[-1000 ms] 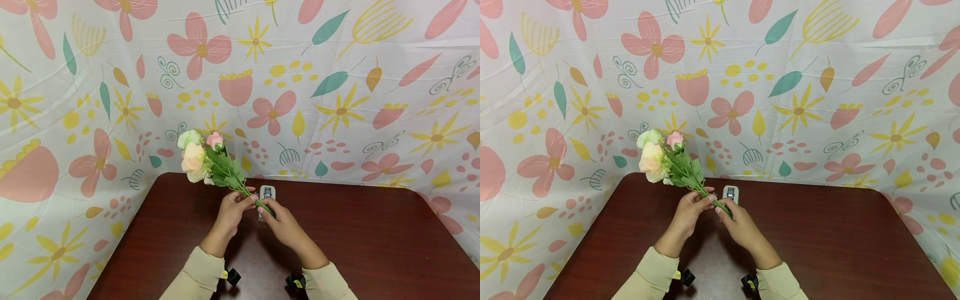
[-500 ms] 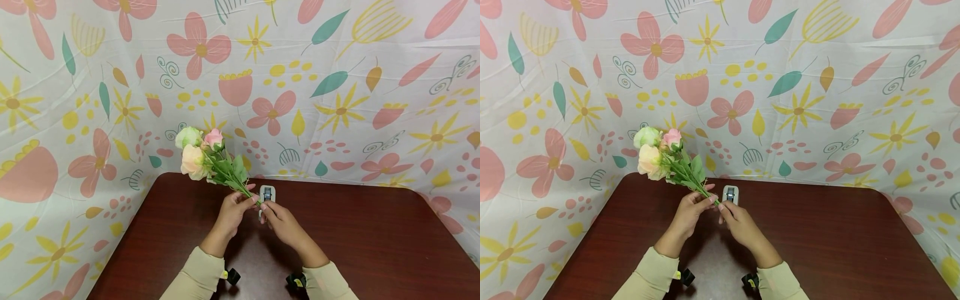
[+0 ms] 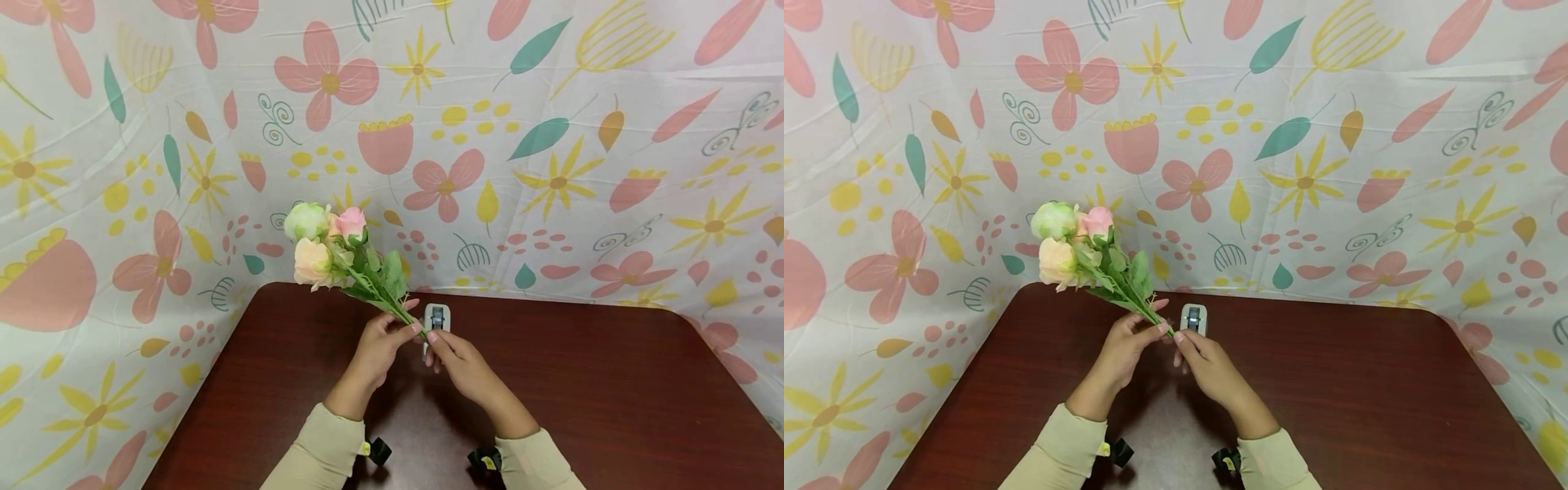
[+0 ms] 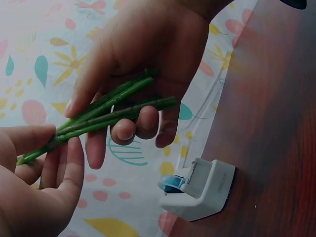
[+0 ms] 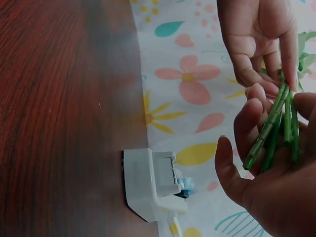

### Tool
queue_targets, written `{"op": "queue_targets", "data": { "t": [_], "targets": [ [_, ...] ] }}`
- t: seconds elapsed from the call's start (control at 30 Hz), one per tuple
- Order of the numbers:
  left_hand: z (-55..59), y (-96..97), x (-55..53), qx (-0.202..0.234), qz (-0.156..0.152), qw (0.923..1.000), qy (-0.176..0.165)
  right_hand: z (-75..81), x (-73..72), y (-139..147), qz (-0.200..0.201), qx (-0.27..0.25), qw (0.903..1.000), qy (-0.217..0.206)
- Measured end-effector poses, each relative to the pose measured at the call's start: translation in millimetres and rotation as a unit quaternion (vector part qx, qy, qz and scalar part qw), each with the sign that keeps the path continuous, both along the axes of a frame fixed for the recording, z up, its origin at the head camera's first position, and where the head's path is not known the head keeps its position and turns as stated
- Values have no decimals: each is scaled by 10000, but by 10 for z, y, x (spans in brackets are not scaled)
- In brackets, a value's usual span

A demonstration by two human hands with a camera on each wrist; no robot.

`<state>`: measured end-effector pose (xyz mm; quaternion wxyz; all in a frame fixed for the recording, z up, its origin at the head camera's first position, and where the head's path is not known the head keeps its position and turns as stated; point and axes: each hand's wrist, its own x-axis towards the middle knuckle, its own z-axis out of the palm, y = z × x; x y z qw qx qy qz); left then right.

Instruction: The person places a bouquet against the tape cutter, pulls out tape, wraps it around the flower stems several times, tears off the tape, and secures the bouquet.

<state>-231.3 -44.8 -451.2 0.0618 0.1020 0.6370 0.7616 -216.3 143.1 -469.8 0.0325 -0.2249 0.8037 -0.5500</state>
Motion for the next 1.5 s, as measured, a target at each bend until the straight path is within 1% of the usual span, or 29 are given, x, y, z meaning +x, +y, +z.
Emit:
{"op": "queue_targets", "data": {
  "t": [0.13, 0.2, 0.4, 0.53, 0.77, 0.9, 1.07, 1.27, 1.37, 1.5],
  "targets": [
    [11, 9, 5, 71, -90, 9999, 2, 2, 6, 26, 208, -136, 9997, -50],
    [11, 14, 2, 56, -86, 9999, 28, 2, 8, 37, 294, -203, 9993, -80],
    [6, 12, -5, 53, 72, 9999, 94, 7, 15, 51, 416, -308, 9986, -70],
    [0, 18, -5, 165, 143, 9997, 80, 15, 27, 47, 404, -288, 9987, -92],
    [21, 45, 25, 251, 336, 9991, -20, 21, 41, 31, 416, -307, 9985, -172],
    [19, 51, 37, 415, 250, 9988, -17, 25, 41, 22, 321, -225, 9991, -176],
    [-7, 60, 29, 567, 133, 9983, 93, 10, 40, 8, 147, -160, 9996, -185],
    [-33, 74, 34, 423, 170, 9988, 159, -19, 33, -11, -54, 52, 9998, -171],
    [-30, 79, 30, 371, 212, 9989, 186, -17, 30, -12, -56, 79, 9998, -144],
    [-23, 83, 11, 370, 280, 9989, 92, -13, 24, -17, -57, 80, 9999, -107]
  ]
}}
